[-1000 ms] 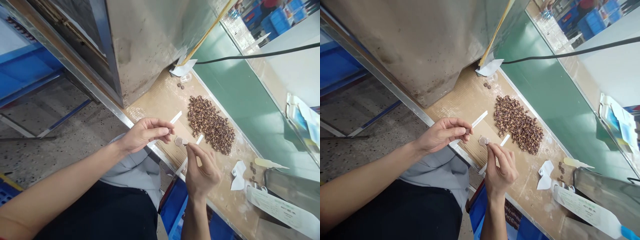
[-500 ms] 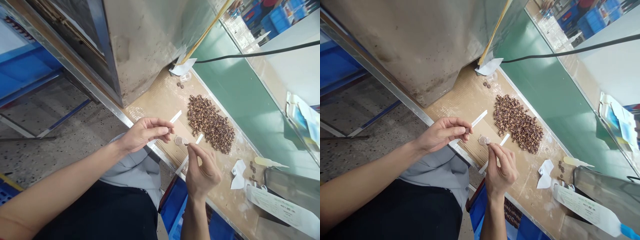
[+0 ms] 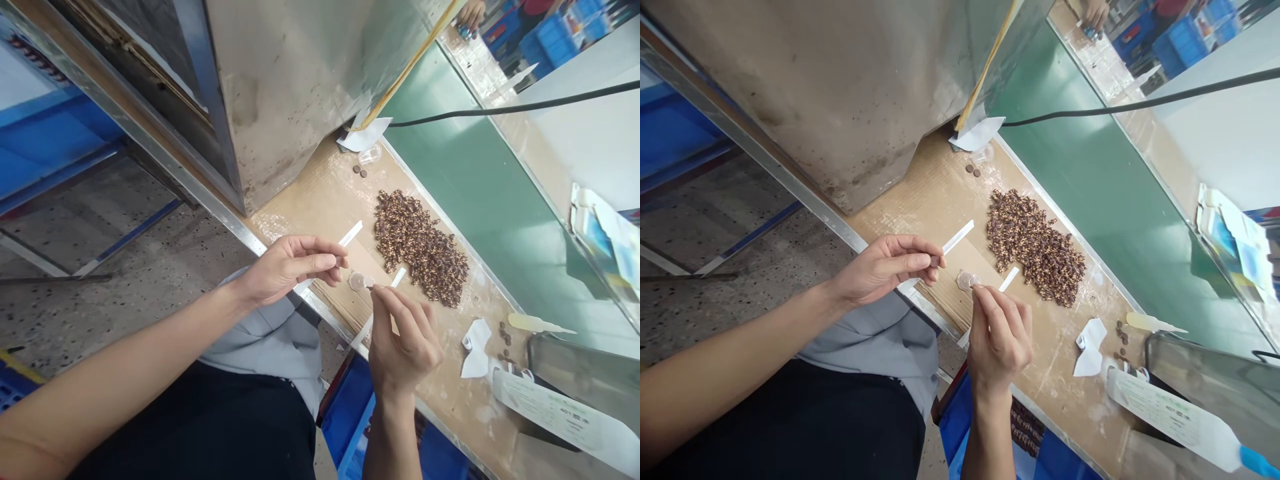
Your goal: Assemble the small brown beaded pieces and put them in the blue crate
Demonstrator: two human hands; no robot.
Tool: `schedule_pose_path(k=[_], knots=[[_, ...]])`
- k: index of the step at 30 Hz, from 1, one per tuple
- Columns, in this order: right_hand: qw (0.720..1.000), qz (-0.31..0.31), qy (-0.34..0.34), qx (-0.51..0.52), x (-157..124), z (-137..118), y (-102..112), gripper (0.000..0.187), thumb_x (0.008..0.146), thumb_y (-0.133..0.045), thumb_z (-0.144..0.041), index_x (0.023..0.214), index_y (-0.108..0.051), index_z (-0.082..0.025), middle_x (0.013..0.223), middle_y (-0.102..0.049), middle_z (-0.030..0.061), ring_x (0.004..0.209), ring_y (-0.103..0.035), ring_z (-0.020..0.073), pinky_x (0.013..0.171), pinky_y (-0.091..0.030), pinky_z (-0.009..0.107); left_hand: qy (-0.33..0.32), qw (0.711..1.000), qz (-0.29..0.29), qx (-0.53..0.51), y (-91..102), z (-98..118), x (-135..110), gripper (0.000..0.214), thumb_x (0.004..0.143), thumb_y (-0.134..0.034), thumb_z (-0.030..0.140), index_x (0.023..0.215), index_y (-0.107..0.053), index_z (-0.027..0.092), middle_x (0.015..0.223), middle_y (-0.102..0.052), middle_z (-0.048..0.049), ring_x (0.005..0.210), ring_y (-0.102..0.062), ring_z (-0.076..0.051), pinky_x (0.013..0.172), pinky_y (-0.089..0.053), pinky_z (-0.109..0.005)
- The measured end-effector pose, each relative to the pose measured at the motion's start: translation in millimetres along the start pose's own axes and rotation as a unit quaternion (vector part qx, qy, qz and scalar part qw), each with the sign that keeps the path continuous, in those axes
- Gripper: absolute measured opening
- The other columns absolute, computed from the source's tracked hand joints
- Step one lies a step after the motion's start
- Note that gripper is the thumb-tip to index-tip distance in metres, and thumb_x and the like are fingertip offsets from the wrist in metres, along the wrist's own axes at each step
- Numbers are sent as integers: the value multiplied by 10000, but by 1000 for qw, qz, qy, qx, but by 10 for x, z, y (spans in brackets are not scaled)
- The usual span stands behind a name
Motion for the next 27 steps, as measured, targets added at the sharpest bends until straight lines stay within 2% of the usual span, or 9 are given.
schedule_pose_path(k=[5, 9, 13, 16, 20, 23, 27], knots=[[999, 0, -28, 26, -42, 47, 5, 224, 1101, -873, -51, 1199, -886, -252, 1092, -913, 43, 917, -845, 234, 873, -650, 393, 12, 1000, 4, -5, 8, 10, -5, 190, 997, -1013, 280, 1156, -980, 183, 1124, -928, -93, 967, -900, -179, 920, -751, -259], [993, 46, -78, 71, -42, 76, 114, 237, 1074, -915, -62, 1201, -910, -262, 1103, -912, 45, 936, -841, 242, 880, -663, 411, 46, 999, 14, -4, -5, -51, -71, 216, 978, -1043, 310, 1143, -983, 183, 1104, -936, -85, 974, -901, -172, 951, -748, -247], [974, 100, -152, 137, -7, 58, 277, 219, 1070, -929, -110, 1201, -931, -285, 1093, -905, 41, 956, -838, 249, 871, -682, 419, 70, 996, 28, -42, -79, -151, -147, 255, 948, -1076, 352, 1130, -986, 197, 1132, -944, -89, 939, -900, -163, 939, -741, -229], [949, 114, -224, 192, -24, 50, 327, 140, 1091, -913, -178, 1169, -938, -292, 1102, -896, 51, 995, -841, 258, 875, -702, 419, 90, 993, 17, -78, -212, -231, -178, 228, 944, -1080, 326, 1107, -982, 200, 1080, -930, -74, 887, -886, -146, 877, -726, -197], [885, 100, -329, 314, -125, 78, 183, 65, 1094, -928, -271, 1153, -939, -297, 1109, -889, 42, 995, -844, 227, 911, -707, 374, 112, 988, 7, -109, -369, -320, -197, 221, 959, -1067, 318, 1123, -976, 201, 1094, -917, -62, 876, -875, -136, 878, -730, -206], [810, 104, -397, 418, -189, 96, 13, 85, 1065, -967, -328, 1142, -944, -301, 1078, -885, 32, 842, -823, 182, 823, -699, 328, 124, 986, 3, -108, -439, -372, -209, 245, 943, -1082, 332, 1100, -977, 175, 1106, -929, -81, 939, -884, -149, 920, -725, -202], [713, 100, -452, 526, -179, 74, -166, 162, 994, -1040, -391, 1083, -952, -287, 965, -868, 32, 758, -776, 168, 756, -687, 310, 135, 984, 3, -114, -509, -414, -224, 275, 922, -1100, 349, 1101, -981, 177, 993, -933, -83, 903, -889, -159, 858, -717, -188]])
Point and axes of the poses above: each hand's wrist, its own x-axis towards the middle knuckle, its own y-axis out of the back of the hand, z = x × y, the point moved 8 cm from there along x, towards the middle knuckle
